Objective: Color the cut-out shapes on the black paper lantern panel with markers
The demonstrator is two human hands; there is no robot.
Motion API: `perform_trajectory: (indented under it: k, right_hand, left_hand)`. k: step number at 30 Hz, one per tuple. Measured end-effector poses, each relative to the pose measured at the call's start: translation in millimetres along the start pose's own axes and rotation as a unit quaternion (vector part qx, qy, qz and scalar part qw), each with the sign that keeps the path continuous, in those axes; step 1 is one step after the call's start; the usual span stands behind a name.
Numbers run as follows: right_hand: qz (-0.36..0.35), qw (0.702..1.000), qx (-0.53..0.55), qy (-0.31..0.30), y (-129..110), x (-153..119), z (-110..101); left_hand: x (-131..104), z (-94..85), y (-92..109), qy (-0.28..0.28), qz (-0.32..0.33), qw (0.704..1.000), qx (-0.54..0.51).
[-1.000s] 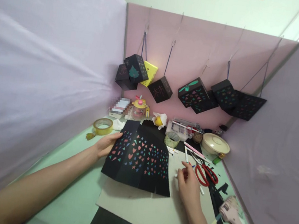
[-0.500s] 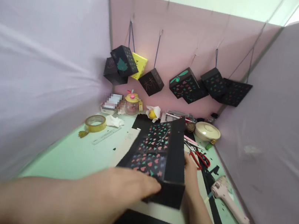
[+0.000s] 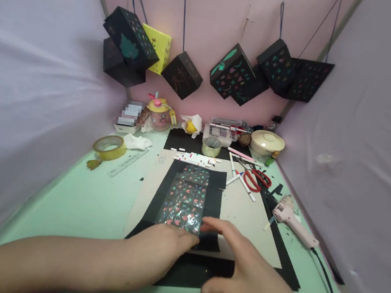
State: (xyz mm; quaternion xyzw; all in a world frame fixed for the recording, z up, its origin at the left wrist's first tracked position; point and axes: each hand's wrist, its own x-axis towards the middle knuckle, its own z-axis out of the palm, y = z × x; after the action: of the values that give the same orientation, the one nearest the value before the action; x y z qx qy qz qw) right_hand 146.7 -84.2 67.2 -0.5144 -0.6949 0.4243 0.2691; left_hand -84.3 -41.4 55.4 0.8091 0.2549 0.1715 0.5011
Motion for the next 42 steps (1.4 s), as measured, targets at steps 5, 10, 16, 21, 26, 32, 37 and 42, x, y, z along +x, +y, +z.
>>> perform_trajectory:
  k: [5,10,16,21,26,32,37,42]
  right_hand:
    - [0.026,0.999,-0.033,0.028,9,10,28]
    - [0.037,0.998,-0.007,0.047,22,23,36]
    - [0.082,0.987,0.002,0.139,25,30,29]
    - [0.125,0.966,-0.089,0.206,31,36,33]
    - [0.069,0.937,-0.231,0.252,38,35,38]
    - [-0.123,0.889,-0.385,0.218,17,26,54]
    - [-0.147,0.899,-0.404,0.08,15,22,81]
    - [-0.119,0.903,-0.41,0.05,25,21,87]
  left_hand:
    - [6,-11.3,2,0.011,0.013,0.994,0.109]
    - [0,-41.5,7,-0.057,-0.033,0.978,0.2]
    - [9,-87.0,-13,-0.033,-0.02,0.987,0.155]
    - [26,-92.2,-27,-0.042,-0.142,0.942,0.3]
    - [31,-86.5,-35,-0.001,-0.131,0.912,0.389]
    - [32,-79.0,-42,0.0,-0.115,0.885,0.451]
    - [33,-75.5,-40,0.016,-0.097,0.868,0.487]
    - [15,-50.0,-38,0.071,-0.003,0.861,0.504]
